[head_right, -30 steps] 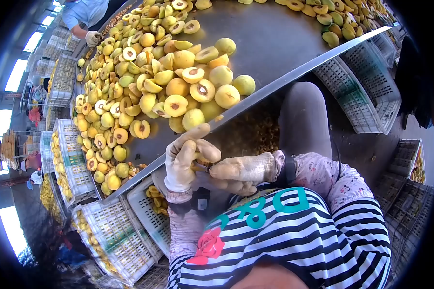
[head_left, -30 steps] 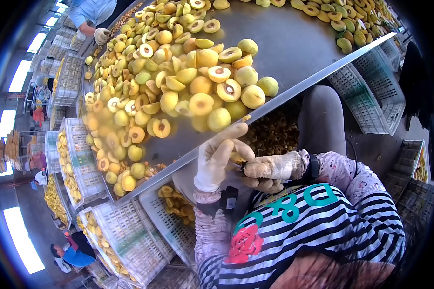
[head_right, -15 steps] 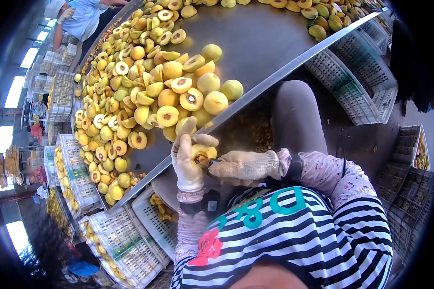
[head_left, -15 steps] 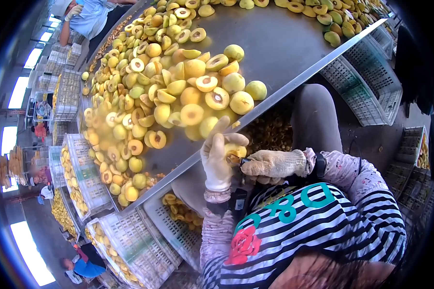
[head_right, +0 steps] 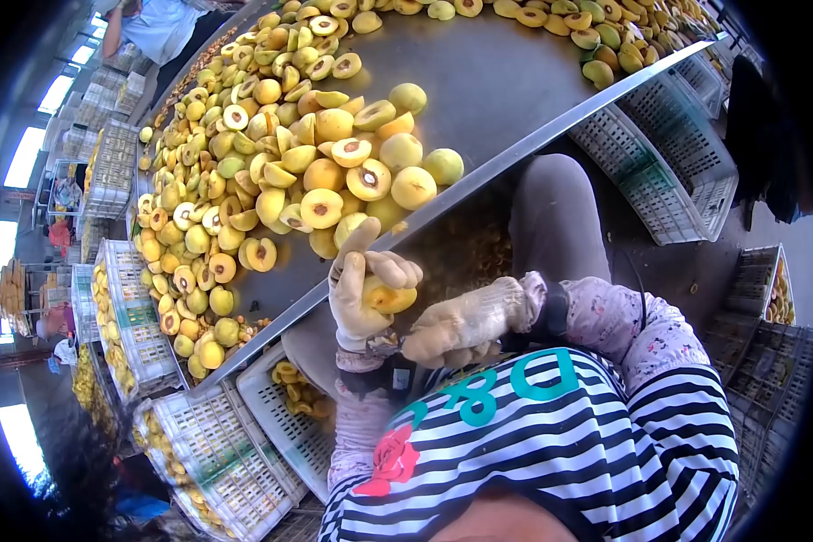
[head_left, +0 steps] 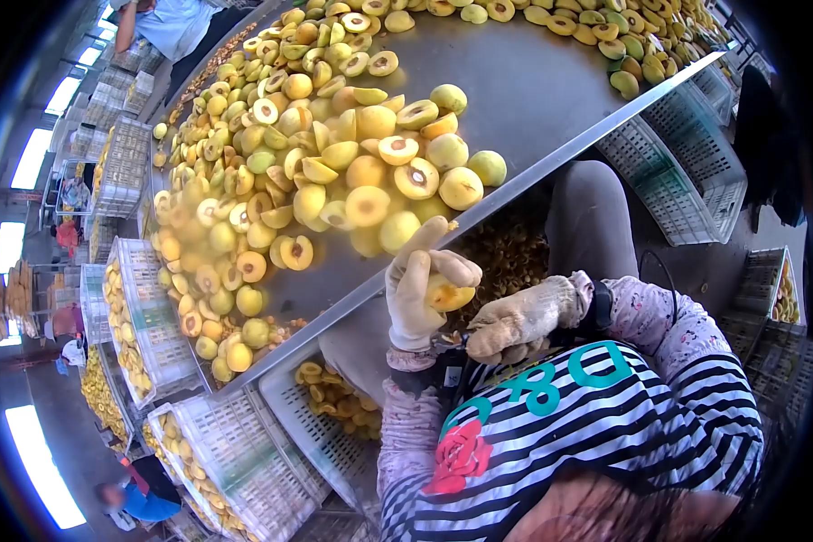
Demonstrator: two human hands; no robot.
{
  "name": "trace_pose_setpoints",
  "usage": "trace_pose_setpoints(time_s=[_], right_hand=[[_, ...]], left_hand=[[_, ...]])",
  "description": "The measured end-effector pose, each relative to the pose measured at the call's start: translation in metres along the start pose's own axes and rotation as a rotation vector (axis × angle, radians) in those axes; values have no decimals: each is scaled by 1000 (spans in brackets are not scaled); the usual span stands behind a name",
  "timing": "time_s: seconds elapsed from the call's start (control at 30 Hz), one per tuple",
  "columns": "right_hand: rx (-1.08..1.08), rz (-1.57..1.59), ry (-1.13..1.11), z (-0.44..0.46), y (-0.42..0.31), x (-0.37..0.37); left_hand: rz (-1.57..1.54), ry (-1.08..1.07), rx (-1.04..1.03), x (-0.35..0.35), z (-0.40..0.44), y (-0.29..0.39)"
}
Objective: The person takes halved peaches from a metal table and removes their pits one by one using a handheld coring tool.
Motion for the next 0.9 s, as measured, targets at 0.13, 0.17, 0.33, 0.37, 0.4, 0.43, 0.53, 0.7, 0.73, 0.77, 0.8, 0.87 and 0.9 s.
trace_pose_setpoints(time_s=[0.13, 0.17, 0.33, 0.37, 0.4, 0.43, 0.53, 0.7, 0.73, 0.77, 0.8, 0.87, 0.9], right_hand=[[164, 154, 225, -1, 4, 0], [221, 156, 192, 7, 8, 1], [-82, 36, 40, 20, -6, -13], [-159, -26, 8, 26, -3, -11], [-116, -57, 6, 24, -4, -8], [-69, -88, -1, 22, -5, -2], [31, -491, 395, 20, -8, 14], [62, -774, 677, 20, -14, 20], [62, -817, 697, 22, -16, 20], [75, -820, 691, 24, -14, 19], [86, -825, 692, 25, -13, 18], [108, -863, 735, 21, -9, 19], [113, -843, 760, 15, -11, 20]], left_hand=[[240, 236, 39, -6, -9, 11], [183, 179, 23, -6, -9, 10], [-45, -112, 171, -5, -13, 16], [5, 5, 190, -2, -16, 21], [56, 129, 206, -1, -20, 30], [112, 257, 224, 0, -25, 44], [552, 340, 228, -10, -65, 99], [1852, -13, 729, -22, -111, 172], [1596, 228, 646, -31, -104, 172], [1326, 447, 552, -40, -92, 161], [1364, 382, 399, -40, -73, 141], [1579, 273, 430, -44, -48, 92], [1703, 124, 341, -34, -45, 73]])
Point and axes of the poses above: each hand's wrist, its own z-axis towards the middle knuckle, its own x-axis out of the back of the hand, y = z × x, the point moved 3 cm from there along z, towards the middle knuckle, and after that the axes turned 13 degrees about -y, right-handed, at the moved point
